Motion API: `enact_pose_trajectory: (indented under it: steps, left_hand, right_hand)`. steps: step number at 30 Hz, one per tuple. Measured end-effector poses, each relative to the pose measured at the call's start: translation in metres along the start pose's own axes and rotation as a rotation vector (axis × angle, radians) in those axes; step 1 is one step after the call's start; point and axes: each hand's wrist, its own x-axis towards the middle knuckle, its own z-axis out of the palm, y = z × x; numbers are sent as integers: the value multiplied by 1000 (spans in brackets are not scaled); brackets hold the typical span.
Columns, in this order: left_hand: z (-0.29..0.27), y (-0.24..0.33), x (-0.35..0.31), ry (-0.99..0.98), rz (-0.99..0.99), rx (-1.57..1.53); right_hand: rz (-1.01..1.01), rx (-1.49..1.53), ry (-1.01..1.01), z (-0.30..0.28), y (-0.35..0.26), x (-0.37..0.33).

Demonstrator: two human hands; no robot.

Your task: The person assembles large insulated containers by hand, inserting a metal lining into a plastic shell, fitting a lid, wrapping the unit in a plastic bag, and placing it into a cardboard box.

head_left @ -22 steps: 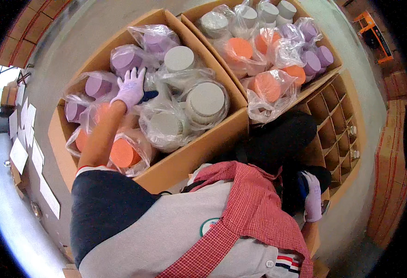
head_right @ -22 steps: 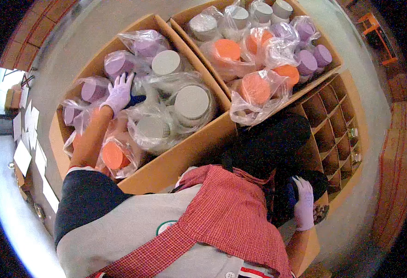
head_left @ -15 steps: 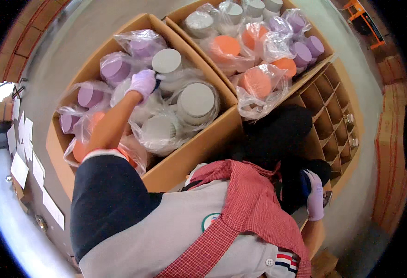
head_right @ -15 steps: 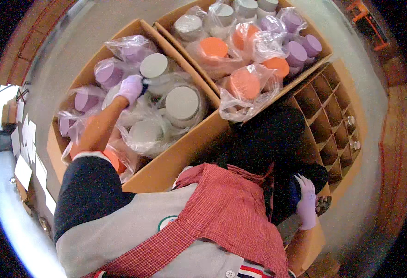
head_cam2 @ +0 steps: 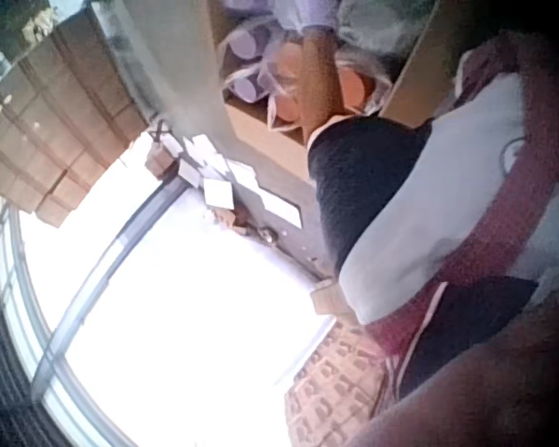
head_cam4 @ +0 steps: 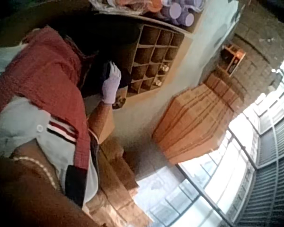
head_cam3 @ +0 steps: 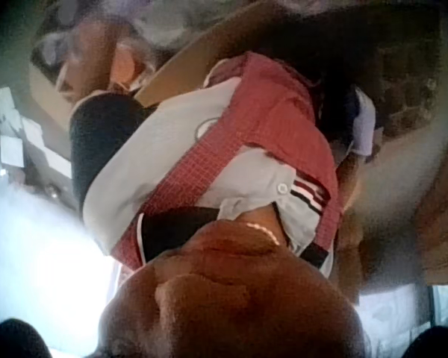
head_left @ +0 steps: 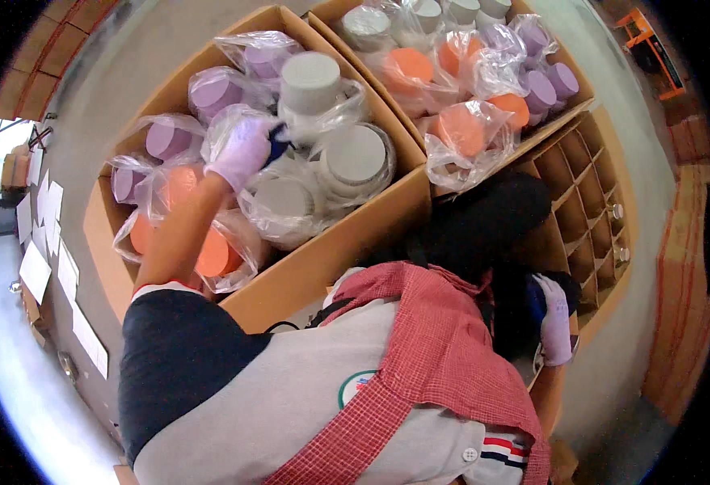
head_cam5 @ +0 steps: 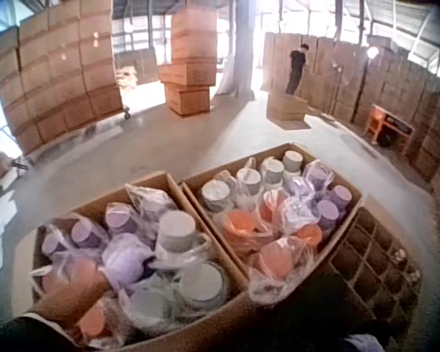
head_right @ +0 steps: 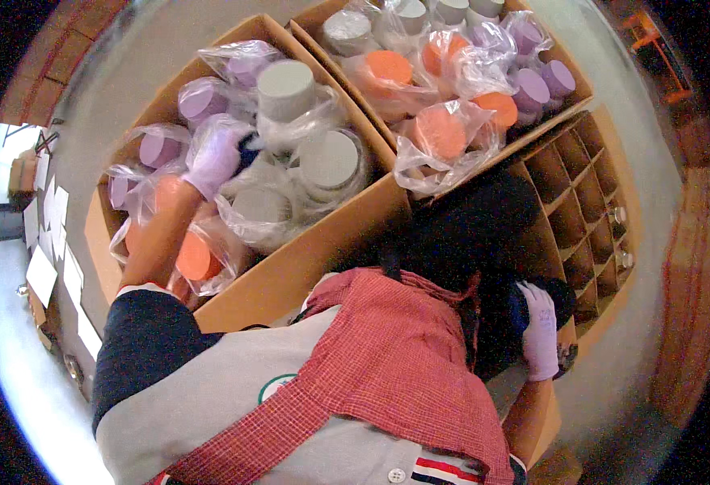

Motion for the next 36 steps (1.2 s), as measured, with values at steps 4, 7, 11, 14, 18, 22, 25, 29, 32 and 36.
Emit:
enact_pose_trajectory:
  steps: [4, 7, 11, 14, 18, 22, 25, 29, 32, 36]
  left_hand:
    - [29, -9, -43, 6, 205, -173]
    - [17, 34, -92, -227, 370, 272]
    - [55, 22, -121, -137, 401, 128]
    - [46, 65, -132, 62, -48, -708]
    - [-40, 117, -130, 360, -59, -963]
    - [-25, 101, -130, 31, -10, -1160]
    - [6, 72, -130, -11, -34, -837]
    - [25, 28, -103, 30, 76, -79]
    - [26, 15, -78, -460, 17, 146]
    - [-37, 66, 21, 125, 376, 55]
  right_hand:
    - [76, -12, -14, 14, 27, -29]
    - [116, -37, 7, 19, 39, -46]
    - [-20, 15, 20, 29, 37, -24]
    - [-46, 50, 17, 23, 33, -26]
    - [28, -44, -11, 30, 45, -43]
    - [-19, -53, 23, 21, 26, -27]
    - [-73, 35, 113, 28, 21, -29]
    - [36, 23, 42, 36, 34, -43]
    - [-32, -36, 63, 30, 23, -25]
    - [39, 25, 133, 17, 16, -21]
